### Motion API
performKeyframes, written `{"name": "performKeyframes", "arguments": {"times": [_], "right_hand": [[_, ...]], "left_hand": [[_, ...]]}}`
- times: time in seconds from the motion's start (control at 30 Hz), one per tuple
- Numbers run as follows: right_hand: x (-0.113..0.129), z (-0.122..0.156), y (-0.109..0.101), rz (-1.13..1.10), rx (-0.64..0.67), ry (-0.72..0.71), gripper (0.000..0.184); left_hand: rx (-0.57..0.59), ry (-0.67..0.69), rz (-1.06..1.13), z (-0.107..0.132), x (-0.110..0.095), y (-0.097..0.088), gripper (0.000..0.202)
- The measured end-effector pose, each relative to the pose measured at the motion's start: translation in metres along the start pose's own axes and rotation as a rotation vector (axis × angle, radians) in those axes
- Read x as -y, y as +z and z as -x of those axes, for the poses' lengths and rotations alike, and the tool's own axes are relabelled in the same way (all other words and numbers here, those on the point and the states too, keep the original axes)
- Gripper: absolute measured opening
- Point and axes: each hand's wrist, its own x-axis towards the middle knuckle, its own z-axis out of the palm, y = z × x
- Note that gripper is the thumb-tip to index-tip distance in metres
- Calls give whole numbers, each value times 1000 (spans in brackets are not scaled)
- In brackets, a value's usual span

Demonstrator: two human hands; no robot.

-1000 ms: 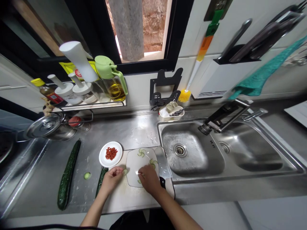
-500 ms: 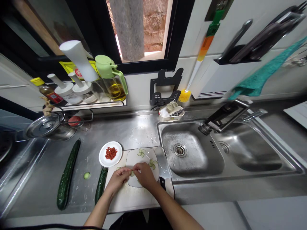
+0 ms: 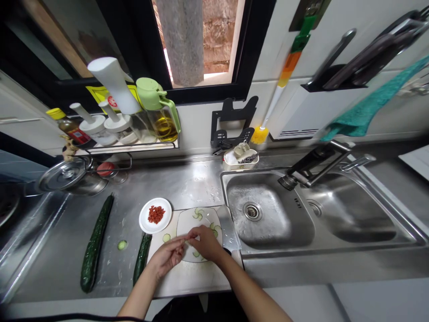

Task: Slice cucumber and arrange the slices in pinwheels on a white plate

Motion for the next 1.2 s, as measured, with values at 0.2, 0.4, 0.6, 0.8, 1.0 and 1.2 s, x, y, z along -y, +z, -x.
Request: {"name": "performKeyframes", "arguments": {"times": [0.2,0.4,0.6,0.8,1.0,1.2], "right_hand": [[-11,-9,7,245,-19,11,11],[-13,-23,17,354,-8,-6,10],[-14,-36,26,469,18,-45,13],[-15,-42,32,554,23,-65,13],[-19,-43,36,619,30,-87,15],[-24,-42,39,665,21,-116,19]], "left_hand": [[-219,270,-308,-8,1,-5,31],[-397,548,-675,-11,1,-6,20],[-554,682,-1017,-12,4,-7,20],[-618,788,-1220,-15,3,-5,23],[-642,804,-1284,-20,5,-10,20],[-658,884,-1231,-22,9,-14,20]]}}
